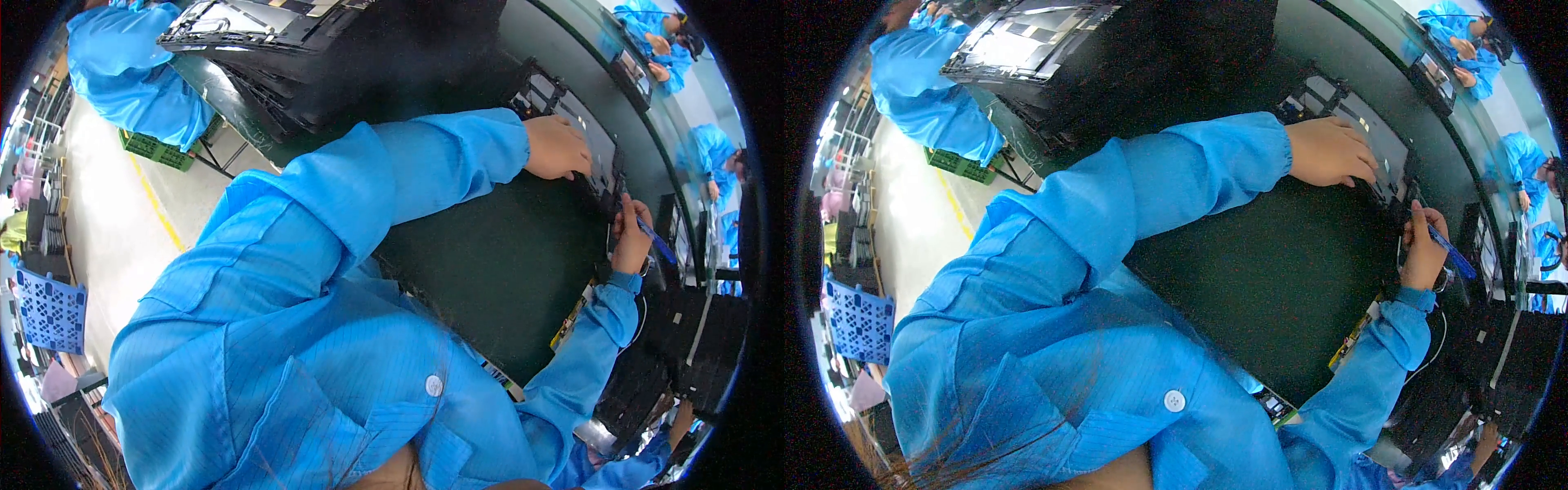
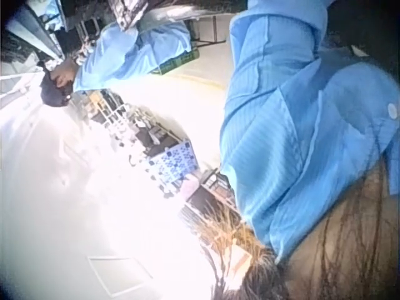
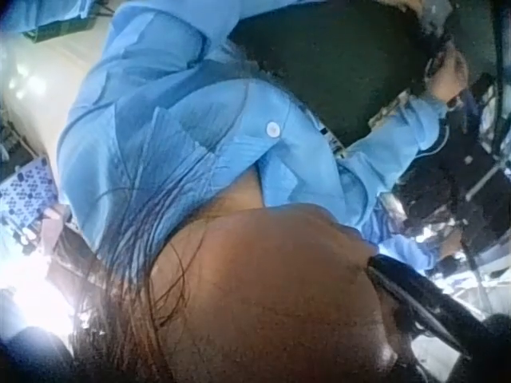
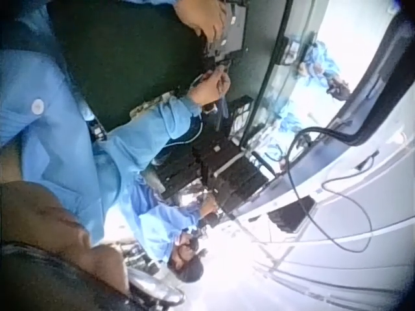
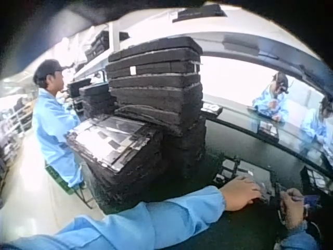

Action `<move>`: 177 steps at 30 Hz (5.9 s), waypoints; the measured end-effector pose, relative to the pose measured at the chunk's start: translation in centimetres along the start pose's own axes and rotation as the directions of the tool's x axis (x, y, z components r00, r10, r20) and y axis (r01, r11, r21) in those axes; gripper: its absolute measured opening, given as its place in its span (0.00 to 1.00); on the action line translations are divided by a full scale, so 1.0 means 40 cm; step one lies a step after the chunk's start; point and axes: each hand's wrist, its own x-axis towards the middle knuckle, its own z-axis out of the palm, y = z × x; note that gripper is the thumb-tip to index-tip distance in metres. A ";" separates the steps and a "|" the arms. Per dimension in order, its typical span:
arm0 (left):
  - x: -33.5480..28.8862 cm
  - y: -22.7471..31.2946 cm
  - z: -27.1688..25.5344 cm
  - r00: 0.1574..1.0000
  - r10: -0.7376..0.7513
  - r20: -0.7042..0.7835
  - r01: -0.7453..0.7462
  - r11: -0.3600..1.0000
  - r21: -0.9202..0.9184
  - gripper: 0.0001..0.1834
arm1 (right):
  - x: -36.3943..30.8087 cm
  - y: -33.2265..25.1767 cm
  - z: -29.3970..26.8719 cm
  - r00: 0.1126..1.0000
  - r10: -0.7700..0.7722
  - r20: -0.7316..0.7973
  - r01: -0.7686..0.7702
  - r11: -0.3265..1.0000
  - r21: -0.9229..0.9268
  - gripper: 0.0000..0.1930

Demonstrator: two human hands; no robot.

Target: The person tests tablet screens on an assembly line by connecting cables, tapping the touchscreens to run display tests, disconnecting them, and replacing them with new devices.

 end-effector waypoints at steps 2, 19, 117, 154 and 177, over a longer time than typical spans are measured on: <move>0.001 -0.003 0.003 1.000 -0.009 0.006 0.009 1.000 0.001 0.16 | 0.007 0.012 0.003 0.995 -0.089 0.038 0.094 0.984 -0.152 0.10; 0.003 -0.005 -0.011 0.999 0.019 -0.032 -0.019 1.000 0.010 0.17 | 0.016 0.017 -0.004 0.986 -0.143 0.088 0.162 0.948 -0.274 0.12; -0.606 0.272 -0.669 0.675 -0.737 0.037 0.052 -0.002 -0.999 0.28 | -0.441 -0.238 0.179 0.914 -0.163 0.373 -0.154 0.710 0.687 0.22; -0.337 0.362 -0.378 0.711 0.484 -0.510 -0.468 0.867 0.170 0.04 | -0.539 -0.231 -0.084 0.755 -0.368 0.542 0.654 0.485 -0.581 0.32; -0.340 0.402 -0.378 0.766 0.496 -0.409 -0.486 0.863 0.136 0.08 | -0.500 -0.268 -0.027 0.593 -0.372 0.714 0.779 0.490 -0.391 0.13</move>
